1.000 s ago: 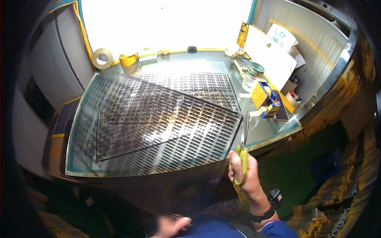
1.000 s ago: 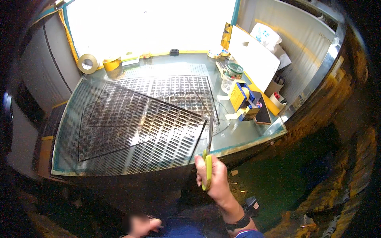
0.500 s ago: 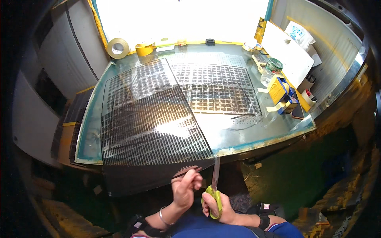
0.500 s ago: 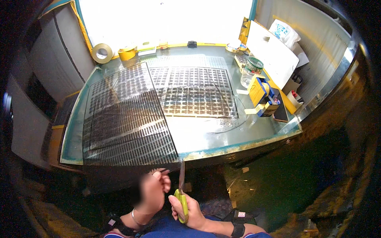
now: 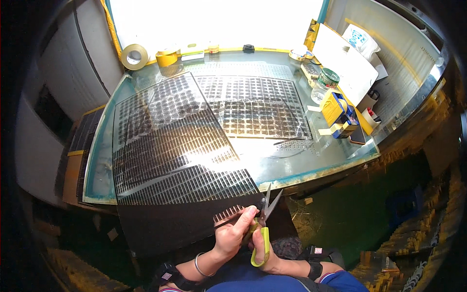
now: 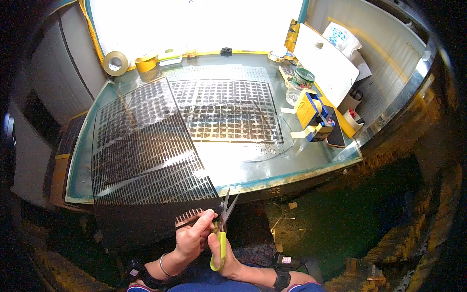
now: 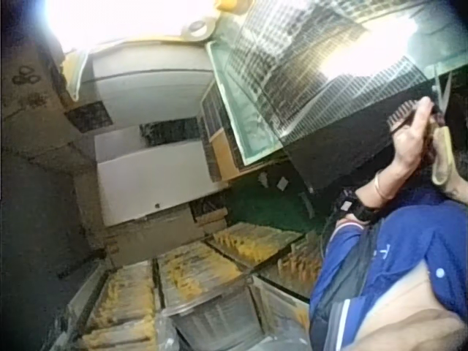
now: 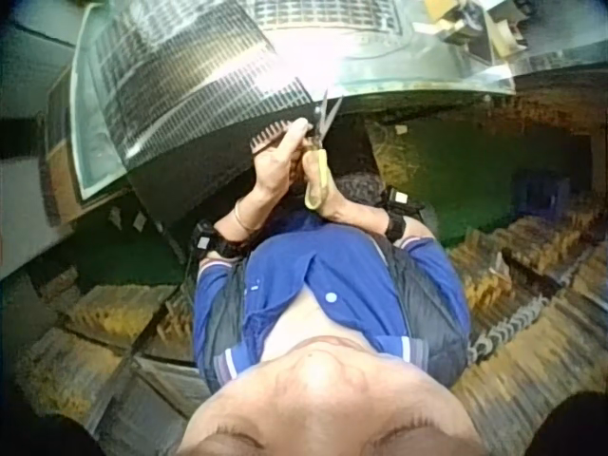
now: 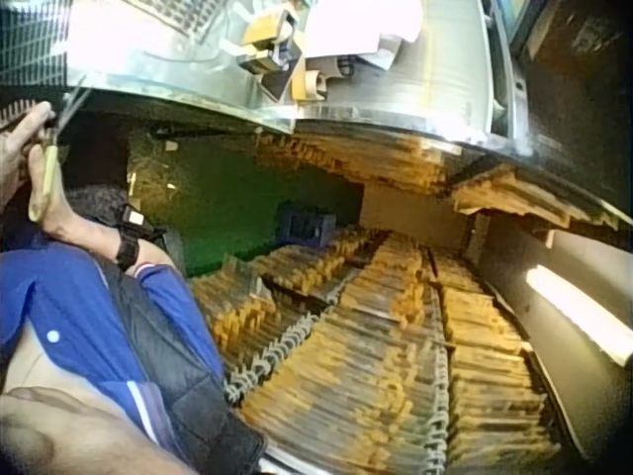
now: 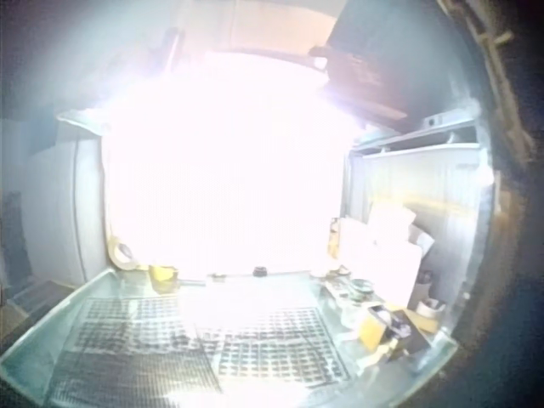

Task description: Cutting a mesh-patterned plastic sheet with scissors at a fabrication workbench.

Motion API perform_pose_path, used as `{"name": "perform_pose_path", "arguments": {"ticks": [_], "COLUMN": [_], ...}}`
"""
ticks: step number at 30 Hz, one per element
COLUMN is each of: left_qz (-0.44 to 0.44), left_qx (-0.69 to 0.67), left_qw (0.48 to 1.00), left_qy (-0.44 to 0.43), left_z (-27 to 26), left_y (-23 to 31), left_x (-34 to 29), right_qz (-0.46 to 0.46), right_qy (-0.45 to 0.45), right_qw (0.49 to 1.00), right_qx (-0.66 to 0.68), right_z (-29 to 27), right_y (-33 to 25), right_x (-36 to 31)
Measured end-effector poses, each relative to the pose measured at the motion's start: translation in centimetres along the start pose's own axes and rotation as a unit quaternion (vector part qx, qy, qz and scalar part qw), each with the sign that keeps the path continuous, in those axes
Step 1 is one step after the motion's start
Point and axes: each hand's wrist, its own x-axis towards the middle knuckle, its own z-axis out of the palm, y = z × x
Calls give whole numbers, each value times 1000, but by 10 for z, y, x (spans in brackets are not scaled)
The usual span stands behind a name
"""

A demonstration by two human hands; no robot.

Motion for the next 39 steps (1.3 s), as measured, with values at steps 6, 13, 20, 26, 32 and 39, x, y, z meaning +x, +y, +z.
{"name": "perform_pose_path", "arguments": {"ticks": [6, 13, 20, 26, 32, 39], "left_qz": [4, -58, -32, 41, 115, 322], "left_qx": [22, 39, 38, 45, -6, 89], "left_qw": [1000, 997, 998, 998, 980, 871], "left_qy": [-15, -45, -43, -11, 161, 361], "left_z": [4, -4, -12, -29, -48, -119], "left_y": [-4, -4, 10, 8, 20, 66], "left_x": [-5, -8, -14, -11, -27, -61], "right_qz": [-48, -68, 30, 89, -36, -51], "right_qy": [25, 7, -85, -37, 50, 11], "right_qw": [994, 996, 977, 977, 981, 985], "right_qx": [-96, -60, 192, 189, 183, 162], "right_z": [4, -2, -11, -17, -20, -22], "right_y": [-11, 10, 14, 1, 7, 3], "right_x": [1, -5, -14, -14, -4, 6]}}
